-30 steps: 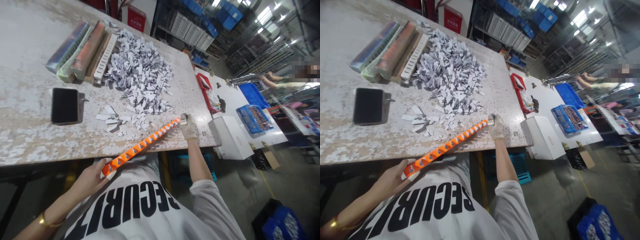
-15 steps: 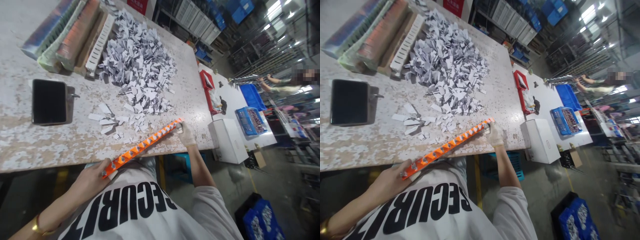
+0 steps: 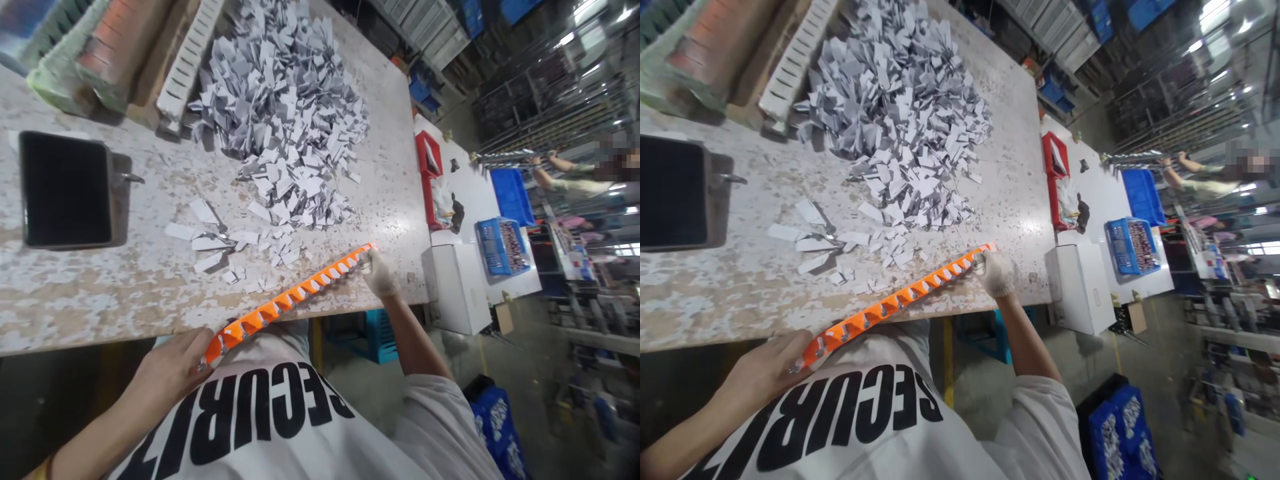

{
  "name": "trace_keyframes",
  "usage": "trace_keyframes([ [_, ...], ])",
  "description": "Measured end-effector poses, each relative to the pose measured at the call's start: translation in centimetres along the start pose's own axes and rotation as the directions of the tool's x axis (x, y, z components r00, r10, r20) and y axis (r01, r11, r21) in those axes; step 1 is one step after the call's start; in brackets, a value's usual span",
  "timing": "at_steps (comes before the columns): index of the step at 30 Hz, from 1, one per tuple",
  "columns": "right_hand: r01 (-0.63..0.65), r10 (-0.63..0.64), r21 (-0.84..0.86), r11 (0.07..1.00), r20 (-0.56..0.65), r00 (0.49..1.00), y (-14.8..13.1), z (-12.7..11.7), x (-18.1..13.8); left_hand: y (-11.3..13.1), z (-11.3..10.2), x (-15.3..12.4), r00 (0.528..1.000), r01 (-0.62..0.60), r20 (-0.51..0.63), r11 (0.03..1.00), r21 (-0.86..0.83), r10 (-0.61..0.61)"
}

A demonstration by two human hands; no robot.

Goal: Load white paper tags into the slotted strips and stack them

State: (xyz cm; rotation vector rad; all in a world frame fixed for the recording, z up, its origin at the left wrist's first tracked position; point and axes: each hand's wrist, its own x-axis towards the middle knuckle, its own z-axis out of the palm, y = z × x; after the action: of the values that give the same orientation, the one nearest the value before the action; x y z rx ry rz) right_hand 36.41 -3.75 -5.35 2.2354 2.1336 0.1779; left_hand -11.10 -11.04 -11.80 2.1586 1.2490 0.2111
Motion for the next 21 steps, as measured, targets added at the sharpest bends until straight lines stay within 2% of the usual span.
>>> trace_keyframes([
  [3, -0.022, 0.025, -0.056, 0.998, 0.039, 0.999, -0.3, -0.4, 0.8, 0.4, -0.6, 0.0, 0.999, -0.010, 0.040, 1.000, -0.003, 0.010],
  [7, -0.011, 0.016, -0.046, 0.999, 0.101, 0.995, -0.3, -0.4, 1.8, 1.3, -1.7, 0.3, 0.993, 0.066, 0.105, 0.996, -0.051, -0.060],
  [12, -0.112, 0.110, 0.032, 0.993, 0.065, 0.992, -0.5, 0.3, 1.6, 1.9, -2.6, 0.5, 0.976, 0.153, 0.176, 0.980, -0.127, -0.129],
  [17, -0.181, 0.179, 0.131, 0.975, 0.028, 0.983, -0.7, 0.9, 1.0, 1.5, -2.2, 0.7, 0.975, 0.138, 0.191, 0.983, -0.118, -0.114],
  [21, -0.153, 0.149, 0.218, 0.964, 0.037, 0.988, -0.6, 1.1, 0.7, 1.0, -1.2, 0.5, 0.984, 0.111, 0.147, 0.991, -0.076, -0.099],
])
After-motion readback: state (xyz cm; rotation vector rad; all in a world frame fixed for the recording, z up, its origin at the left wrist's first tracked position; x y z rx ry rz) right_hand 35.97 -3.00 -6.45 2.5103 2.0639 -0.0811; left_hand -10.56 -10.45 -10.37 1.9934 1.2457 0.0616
